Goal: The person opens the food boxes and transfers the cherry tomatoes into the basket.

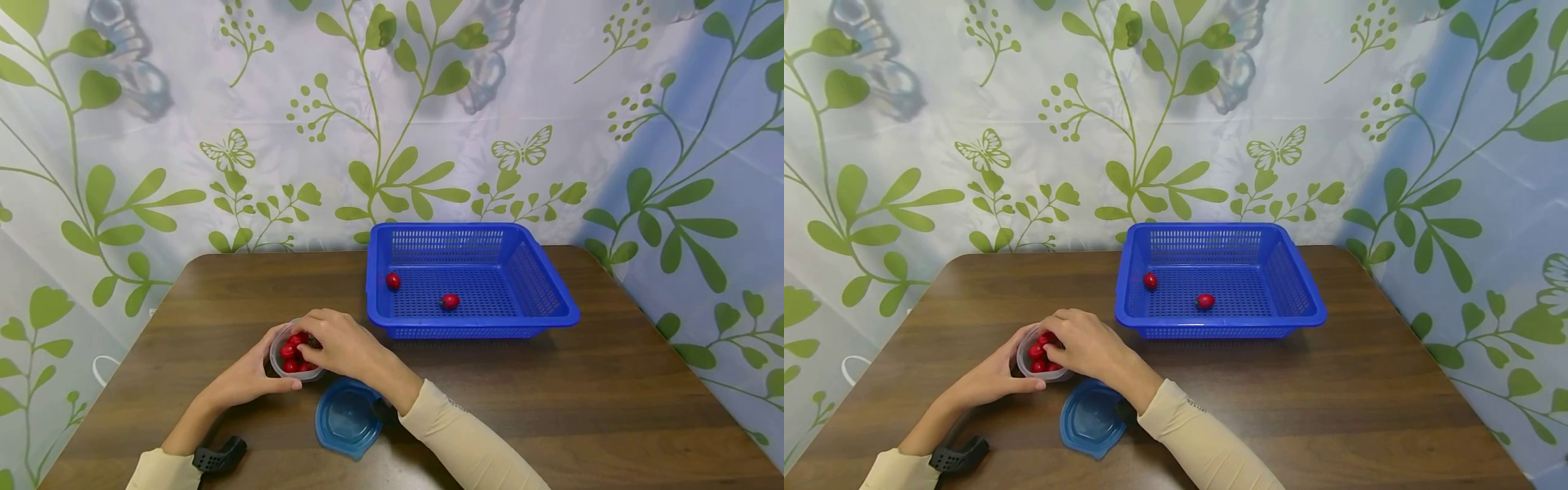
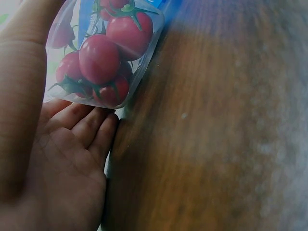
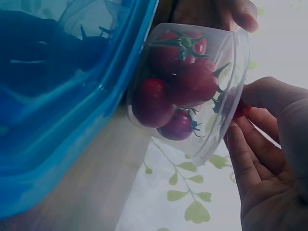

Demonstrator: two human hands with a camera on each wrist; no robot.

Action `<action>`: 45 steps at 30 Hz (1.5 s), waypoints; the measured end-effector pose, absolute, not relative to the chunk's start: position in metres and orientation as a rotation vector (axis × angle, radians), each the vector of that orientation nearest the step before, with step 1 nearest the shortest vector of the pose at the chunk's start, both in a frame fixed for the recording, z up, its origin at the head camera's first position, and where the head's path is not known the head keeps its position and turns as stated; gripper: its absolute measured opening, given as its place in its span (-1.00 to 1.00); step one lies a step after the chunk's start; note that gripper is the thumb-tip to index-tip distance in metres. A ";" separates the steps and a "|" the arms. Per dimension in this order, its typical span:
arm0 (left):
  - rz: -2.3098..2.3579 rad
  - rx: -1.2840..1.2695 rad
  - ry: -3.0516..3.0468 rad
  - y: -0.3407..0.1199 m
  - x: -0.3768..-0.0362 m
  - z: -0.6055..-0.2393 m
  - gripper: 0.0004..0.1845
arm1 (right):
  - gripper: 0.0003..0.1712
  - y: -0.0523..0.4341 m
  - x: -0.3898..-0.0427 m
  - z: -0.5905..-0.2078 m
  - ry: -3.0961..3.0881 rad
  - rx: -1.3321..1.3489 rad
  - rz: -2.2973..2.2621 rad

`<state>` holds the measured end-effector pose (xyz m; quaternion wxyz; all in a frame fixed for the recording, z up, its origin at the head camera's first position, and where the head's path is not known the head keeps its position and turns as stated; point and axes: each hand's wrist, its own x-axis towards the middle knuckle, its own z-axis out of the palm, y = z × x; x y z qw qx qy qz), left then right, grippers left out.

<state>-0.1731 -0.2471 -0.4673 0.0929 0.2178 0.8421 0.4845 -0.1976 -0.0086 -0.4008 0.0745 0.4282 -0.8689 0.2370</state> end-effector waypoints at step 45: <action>1.383 0.622 2.565 -0.245 -0.172 -0.466 0.01 | -0.74 0.036 -0.209 -0.350 -2.392 1.184 1.139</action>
